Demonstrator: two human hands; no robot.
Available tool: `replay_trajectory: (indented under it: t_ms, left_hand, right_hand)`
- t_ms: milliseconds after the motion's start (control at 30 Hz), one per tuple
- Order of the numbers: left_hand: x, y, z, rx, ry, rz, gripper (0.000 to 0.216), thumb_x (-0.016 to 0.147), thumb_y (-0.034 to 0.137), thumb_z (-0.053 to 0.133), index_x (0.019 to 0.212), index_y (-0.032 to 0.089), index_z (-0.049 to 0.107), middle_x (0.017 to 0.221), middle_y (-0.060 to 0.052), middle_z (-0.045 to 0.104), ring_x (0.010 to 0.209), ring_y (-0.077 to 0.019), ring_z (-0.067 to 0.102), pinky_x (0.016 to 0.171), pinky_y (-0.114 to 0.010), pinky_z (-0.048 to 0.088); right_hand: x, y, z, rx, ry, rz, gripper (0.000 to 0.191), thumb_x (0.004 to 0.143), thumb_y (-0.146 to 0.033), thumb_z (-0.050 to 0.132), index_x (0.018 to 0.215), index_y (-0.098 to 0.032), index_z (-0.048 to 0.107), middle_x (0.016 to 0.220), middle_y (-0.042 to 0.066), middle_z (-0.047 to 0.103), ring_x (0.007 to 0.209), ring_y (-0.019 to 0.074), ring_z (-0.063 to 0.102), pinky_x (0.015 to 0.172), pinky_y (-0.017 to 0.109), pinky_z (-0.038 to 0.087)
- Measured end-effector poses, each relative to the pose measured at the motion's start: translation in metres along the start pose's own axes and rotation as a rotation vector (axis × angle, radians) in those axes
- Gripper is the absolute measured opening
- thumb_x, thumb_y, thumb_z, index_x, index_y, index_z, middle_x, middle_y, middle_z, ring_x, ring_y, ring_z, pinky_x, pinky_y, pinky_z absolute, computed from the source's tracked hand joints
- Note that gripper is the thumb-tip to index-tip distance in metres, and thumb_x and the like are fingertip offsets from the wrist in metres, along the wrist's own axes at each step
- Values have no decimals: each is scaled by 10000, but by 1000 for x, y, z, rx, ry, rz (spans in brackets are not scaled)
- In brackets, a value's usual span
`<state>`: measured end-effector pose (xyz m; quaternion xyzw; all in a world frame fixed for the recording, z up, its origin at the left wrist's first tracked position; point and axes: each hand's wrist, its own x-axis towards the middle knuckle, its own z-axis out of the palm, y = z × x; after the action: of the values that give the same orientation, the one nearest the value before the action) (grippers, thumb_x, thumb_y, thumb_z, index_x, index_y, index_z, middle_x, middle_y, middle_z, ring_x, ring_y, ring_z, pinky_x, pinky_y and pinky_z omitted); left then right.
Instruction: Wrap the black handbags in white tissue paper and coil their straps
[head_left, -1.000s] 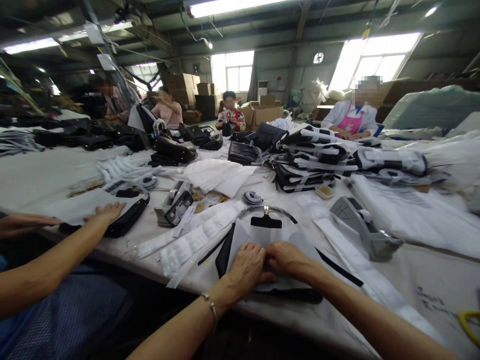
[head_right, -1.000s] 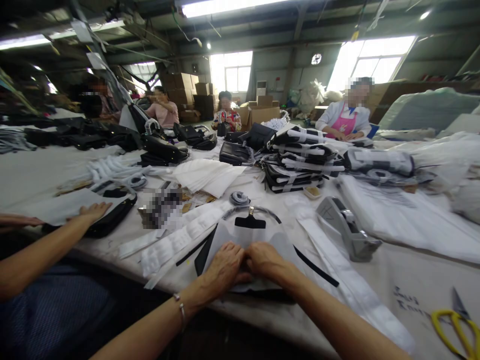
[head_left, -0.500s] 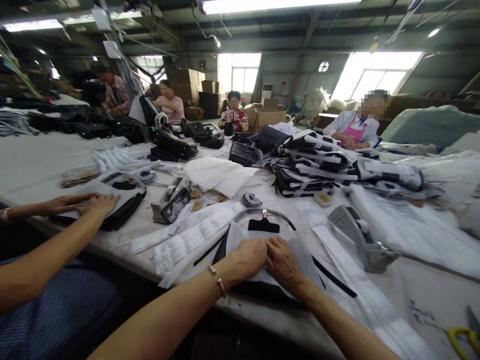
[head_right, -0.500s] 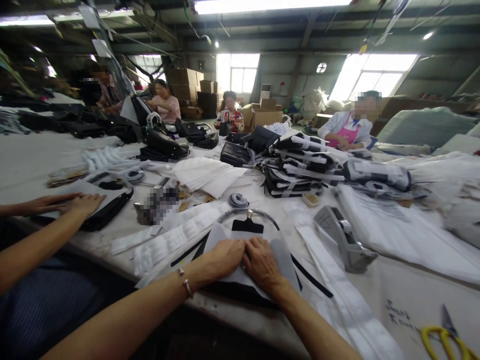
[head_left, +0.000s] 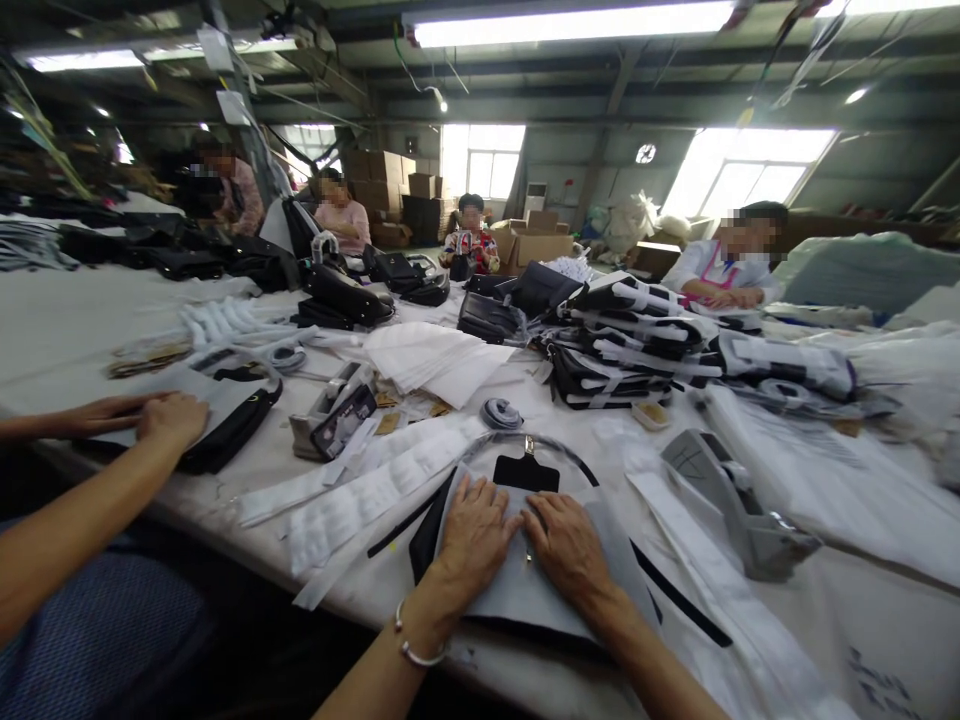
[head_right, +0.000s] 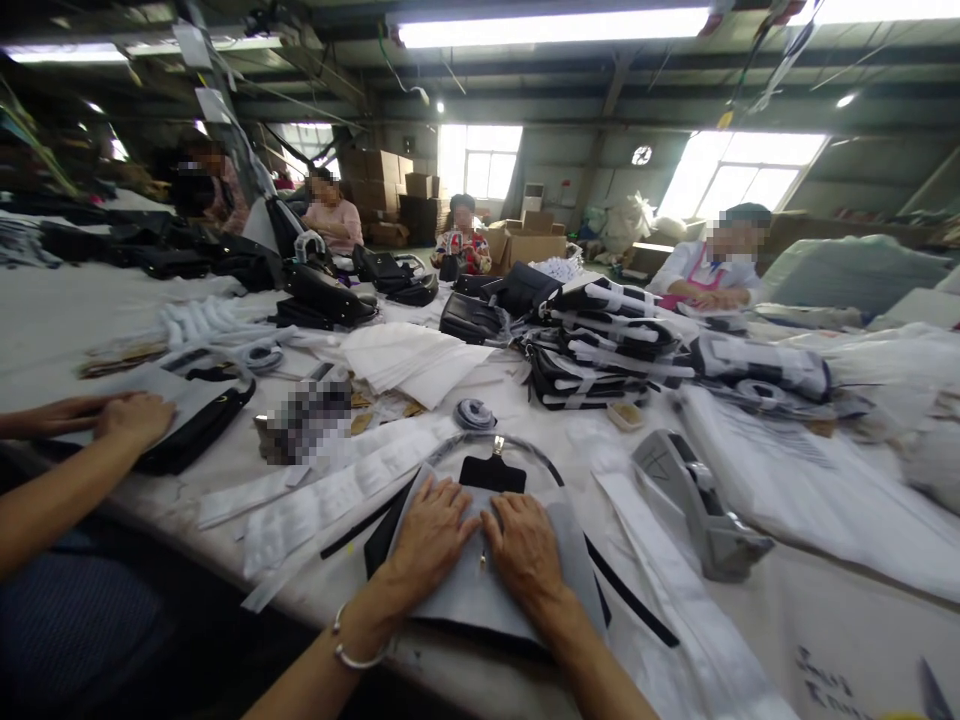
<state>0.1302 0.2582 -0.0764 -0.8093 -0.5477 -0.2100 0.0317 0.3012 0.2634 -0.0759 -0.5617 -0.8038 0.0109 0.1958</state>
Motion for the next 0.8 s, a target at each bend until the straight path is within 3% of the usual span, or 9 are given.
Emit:
replay_trajectory:
  t_ms: [167,300,467,567,667,733,800]
  left_hand:
    - [6,1,-4,-5,5,-35,225,984,333,500,935,161,638,925,-79,665,959,-249,597,1010,-481,377]
    - [9,3,-6,-8,4,-58,244,989,311,478,908,153,644,883,-105,652,898,-267,588,904,-464,397]
    - [10,3,-4,12,8,-67,245,982,311,498,899,142,655,879,-111,659,910,-279,589,921,-469,382]
    - [10,3,-1,37,19,-64,237,974,316,517,922,132,656,887,-110,666,929,-280,593,937,-470,374]
    - [9,2,1,32,34,-53,233,970,313,518,930,129,654,890,-113,669,934,-283,591,929,-470,374]
    - [9,2,2,20,49,-41,228,972,300,508,923,130,652,882,-113,667,928,-280,589,924,-469,375]
    - [9,2,2,6,56,-37,220,968,289,508,911,132,650,877,-114,667,921,-277,589,921,-468,377]
  right_hand:
    - [2,-1,-7,-55,-45,1,257,1015,-328,441,947,-234,670,938,58,690,932,218,617,857,347,415]
    - [5,-2,-8,-145,-71,50,322,1027,-376,411,853,-214,627,827,58,688,826,212,639,767,326,407]
    - [7,0,-4,-174,-117,117,367,1029,-430,364,867,-205,604,764,70,689,761,234,670,717,333,418]
    - [6,6,4,-85,-47,159,370,1021,-425,347,1125,-164,588,941,125,704,898,279,674,782,375,455]
    - [5,16,15,9,131,154,505,989,-425,391,1384,-110,411,1301,209,574,1218,321,543,949,431,434]
    - [6,22,21,55,201,164,592,968,-451,408,1439,-100,337,1429,231,459,1341,341,424,1025,477,389]
    - [8,26,23,137,196,200,641,951,-482,424,1459,-107,315,1464,228,421,1353,347,412,1036,494,387]
